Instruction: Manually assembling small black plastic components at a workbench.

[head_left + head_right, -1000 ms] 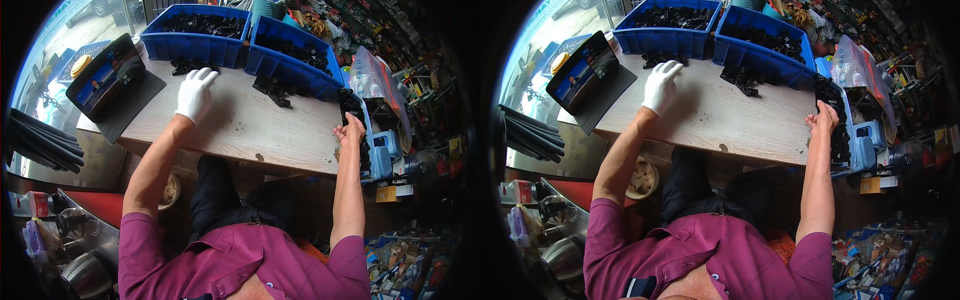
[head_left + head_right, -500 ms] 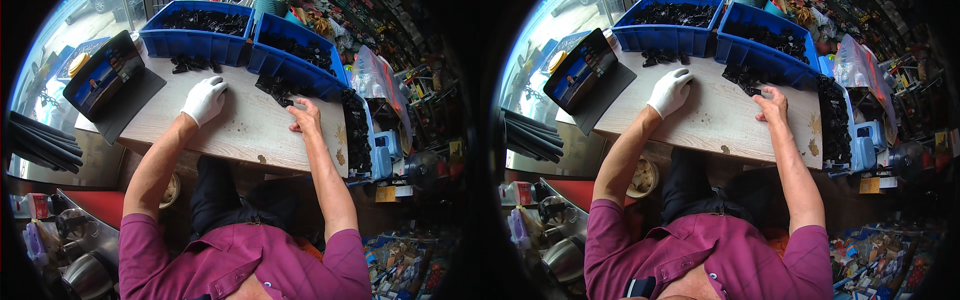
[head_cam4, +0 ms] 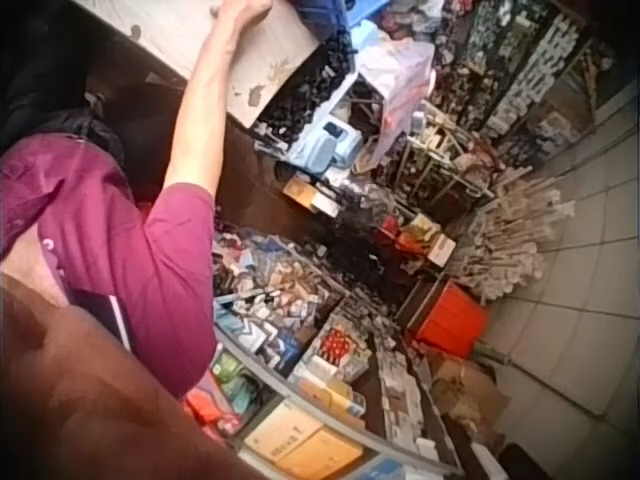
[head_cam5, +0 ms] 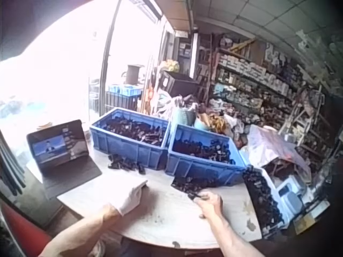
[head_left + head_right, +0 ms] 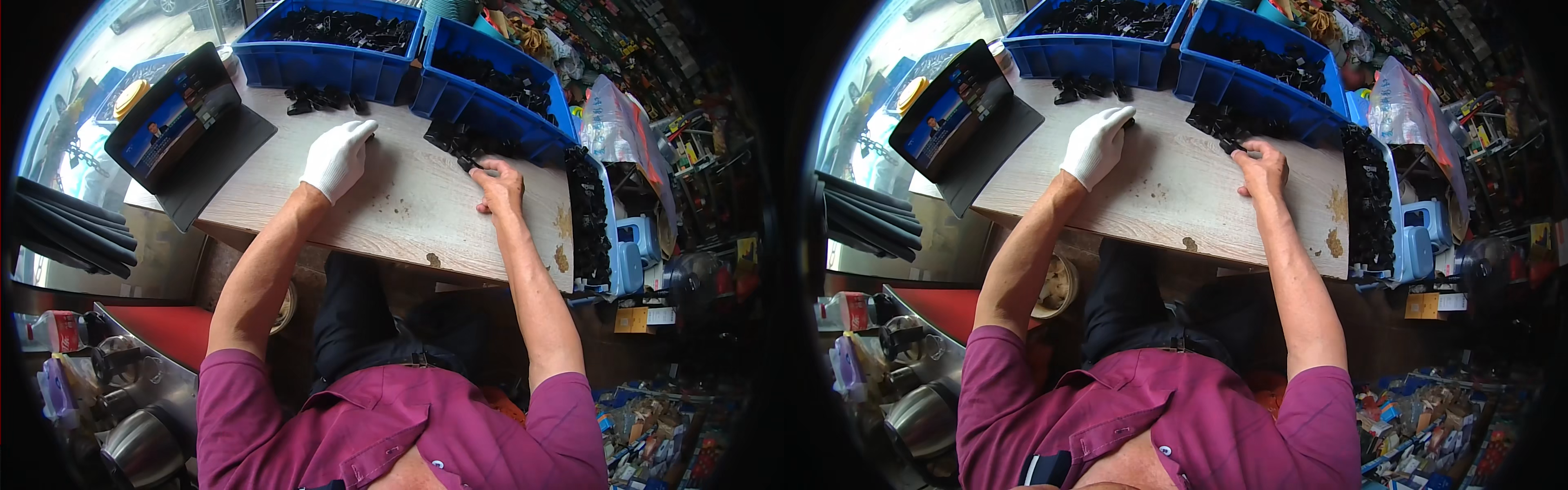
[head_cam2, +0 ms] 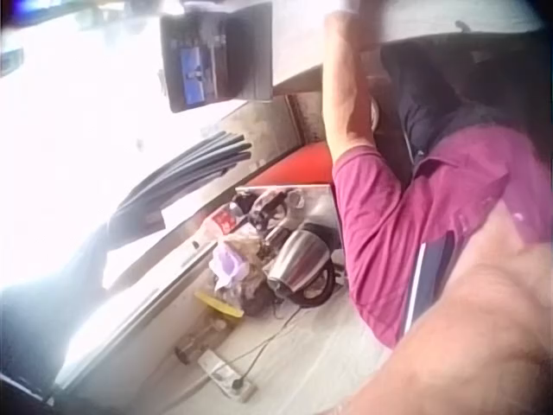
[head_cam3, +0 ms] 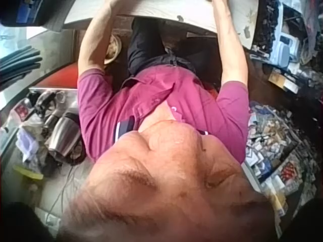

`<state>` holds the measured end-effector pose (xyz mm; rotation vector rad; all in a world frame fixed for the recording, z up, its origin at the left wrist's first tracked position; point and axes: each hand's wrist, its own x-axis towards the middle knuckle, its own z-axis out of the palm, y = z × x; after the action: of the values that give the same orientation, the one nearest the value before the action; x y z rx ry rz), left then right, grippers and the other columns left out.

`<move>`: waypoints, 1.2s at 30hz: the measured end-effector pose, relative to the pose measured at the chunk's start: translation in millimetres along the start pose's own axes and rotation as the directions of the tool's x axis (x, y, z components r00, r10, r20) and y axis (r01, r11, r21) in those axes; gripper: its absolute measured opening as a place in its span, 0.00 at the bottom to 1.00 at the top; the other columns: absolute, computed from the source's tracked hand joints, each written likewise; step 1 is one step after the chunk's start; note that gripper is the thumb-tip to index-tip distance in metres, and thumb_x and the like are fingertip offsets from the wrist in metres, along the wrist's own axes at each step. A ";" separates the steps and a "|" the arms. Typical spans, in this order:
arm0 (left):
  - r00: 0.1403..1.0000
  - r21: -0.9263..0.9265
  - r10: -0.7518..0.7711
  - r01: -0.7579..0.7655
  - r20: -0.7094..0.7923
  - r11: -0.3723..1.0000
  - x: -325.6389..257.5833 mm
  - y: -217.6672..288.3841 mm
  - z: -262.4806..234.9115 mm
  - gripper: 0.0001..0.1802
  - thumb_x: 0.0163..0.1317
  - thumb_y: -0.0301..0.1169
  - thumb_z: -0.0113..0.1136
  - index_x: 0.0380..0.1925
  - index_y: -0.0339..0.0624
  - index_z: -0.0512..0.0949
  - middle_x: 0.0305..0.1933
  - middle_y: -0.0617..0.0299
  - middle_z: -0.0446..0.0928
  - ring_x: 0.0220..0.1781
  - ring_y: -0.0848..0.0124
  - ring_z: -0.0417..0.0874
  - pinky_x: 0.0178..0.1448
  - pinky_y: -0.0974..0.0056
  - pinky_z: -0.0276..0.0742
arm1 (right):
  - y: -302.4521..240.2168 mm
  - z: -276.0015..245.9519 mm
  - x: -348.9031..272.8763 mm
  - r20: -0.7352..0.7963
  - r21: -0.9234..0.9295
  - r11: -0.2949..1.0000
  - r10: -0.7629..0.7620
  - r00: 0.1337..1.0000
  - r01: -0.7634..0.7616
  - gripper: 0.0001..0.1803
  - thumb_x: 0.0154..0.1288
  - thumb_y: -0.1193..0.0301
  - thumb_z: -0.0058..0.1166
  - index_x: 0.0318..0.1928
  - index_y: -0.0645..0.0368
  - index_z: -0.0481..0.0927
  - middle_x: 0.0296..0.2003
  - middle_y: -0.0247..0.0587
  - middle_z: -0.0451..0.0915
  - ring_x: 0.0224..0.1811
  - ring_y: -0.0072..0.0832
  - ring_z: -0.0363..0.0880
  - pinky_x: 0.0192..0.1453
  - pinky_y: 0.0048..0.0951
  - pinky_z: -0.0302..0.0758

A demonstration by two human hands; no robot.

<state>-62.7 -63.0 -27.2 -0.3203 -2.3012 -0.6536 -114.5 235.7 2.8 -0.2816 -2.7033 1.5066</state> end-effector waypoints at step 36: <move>0.952 0.096 0.240 -0.261 0.188 0.960 4.6 10.3 -3.9 0.21 0.55 0.19 0.57 0.50 0.44 0.83 0.58 0.53 0.81 0.59 0.51 0.79 0.56 0.53 0.82 | -10.1 0.4 -13.6 0.135 -0.084 0.994 -0.055 0.989 0.066 0.23 0.53 0.67 0.72 0.52 0.54 0.86 0.31 0.39 0.82 0.24 0.27 0.81 0.21 0.28 0.83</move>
<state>-59.6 -56.3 -17.9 -0.6236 -2.3982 -0.3690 -102.6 227.8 11.9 -0.1041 -2.8568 1.4414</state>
